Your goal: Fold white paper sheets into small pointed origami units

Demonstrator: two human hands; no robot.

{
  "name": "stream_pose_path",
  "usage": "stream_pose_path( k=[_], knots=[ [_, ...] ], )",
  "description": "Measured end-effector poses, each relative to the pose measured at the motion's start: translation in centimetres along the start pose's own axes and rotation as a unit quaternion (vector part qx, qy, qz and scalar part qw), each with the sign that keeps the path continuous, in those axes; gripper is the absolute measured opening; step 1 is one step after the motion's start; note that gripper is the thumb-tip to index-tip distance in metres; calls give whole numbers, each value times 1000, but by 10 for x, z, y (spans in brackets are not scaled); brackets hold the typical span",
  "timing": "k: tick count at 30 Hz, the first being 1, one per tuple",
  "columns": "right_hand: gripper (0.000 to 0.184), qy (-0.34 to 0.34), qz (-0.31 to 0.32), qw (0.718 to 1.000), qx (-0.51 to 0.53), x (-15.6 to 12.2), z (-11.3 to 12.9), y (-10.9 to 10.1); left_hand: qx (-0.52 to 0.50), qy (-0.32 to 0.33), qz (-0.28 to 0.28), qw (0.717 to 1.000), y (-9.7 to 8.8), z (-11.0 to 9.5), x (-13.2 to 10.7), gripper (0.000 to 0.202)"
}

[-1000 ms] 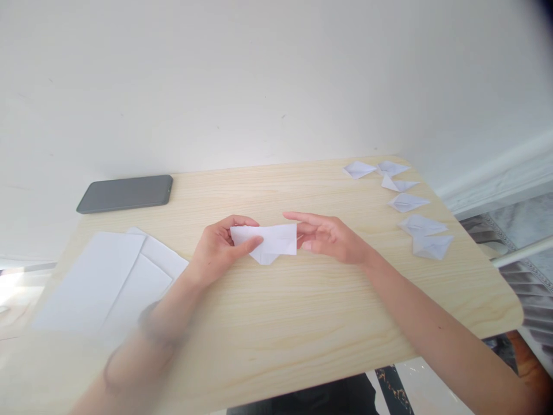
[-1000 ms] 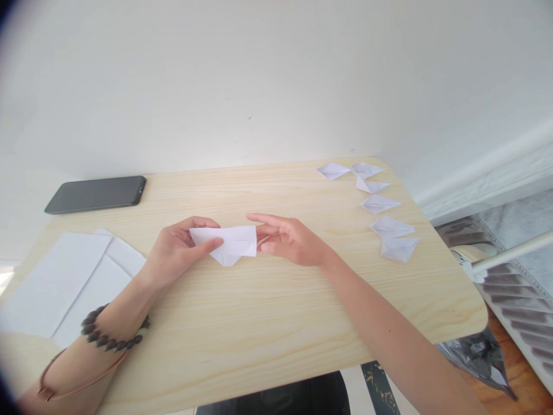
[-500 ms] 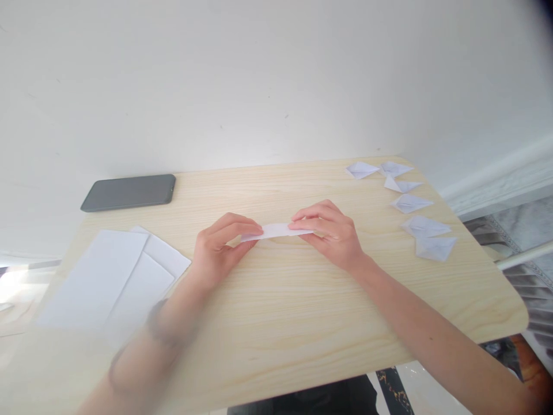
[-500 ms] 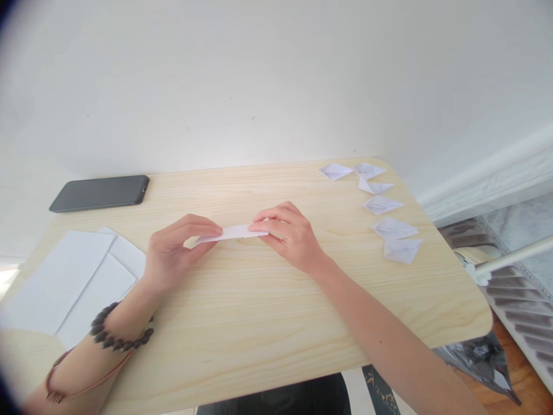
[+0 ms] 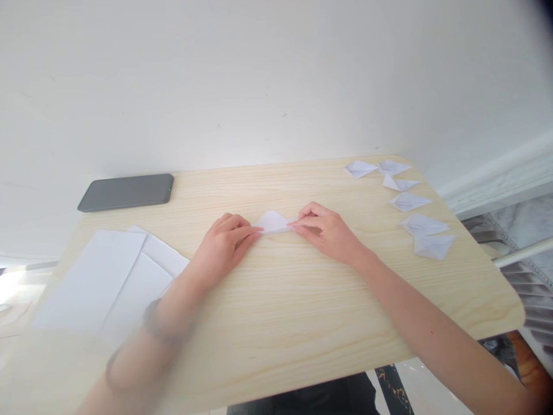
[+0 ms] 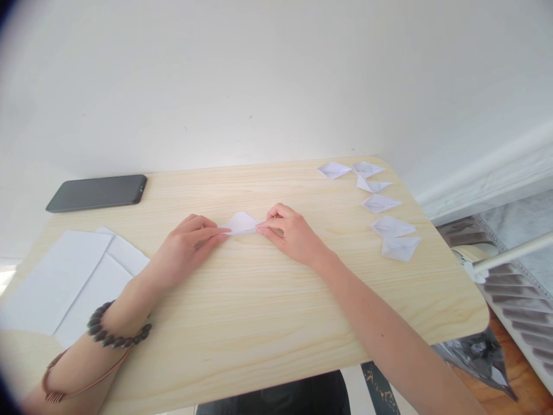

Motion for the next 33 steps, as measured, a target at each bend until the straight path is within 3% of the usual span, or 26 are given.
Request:
stream_pose_path(
  k=[5, 9, 16, 19, 27, 33],
  knots=[
    [19, 15, 0, 999, 44, 2, -2, 1, 2, -11, 12, 1000, 4, 3, 2, 29],
    [18, 13, -6, 1000, 8, 5, 1, 1, 9, -13, 18, 1000, 5, 2, 2, 29],
    [14, 71, 7, 997, -4, 8, -7, 2, 13, -60, 26, 998, 5, 3, 4, 30],
    [23, 81, 16, 996, -22, 9, -9, 3, 9, -68, 21, 997, 5, 3, 4, 29],
    [28, 63, 17, 995, -80, 11, -3, 10, -8, -92, -33, 995, -1, 9, 2, 25],
    [30, 46, -13, 995, -92, 7, 2, 14, -5, -105, -34, 994, 1, 14, 2, 21]
  ],
)
Point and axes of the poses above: each hand's wrist, its own x-axis towards the middle knuckle, its own y-axis out of the palm, z = x × y, the point moved 9 cm from there along x, towards the middle knuckle, and after that the axes turned 13 degrees about z, right-handed, at the moved point
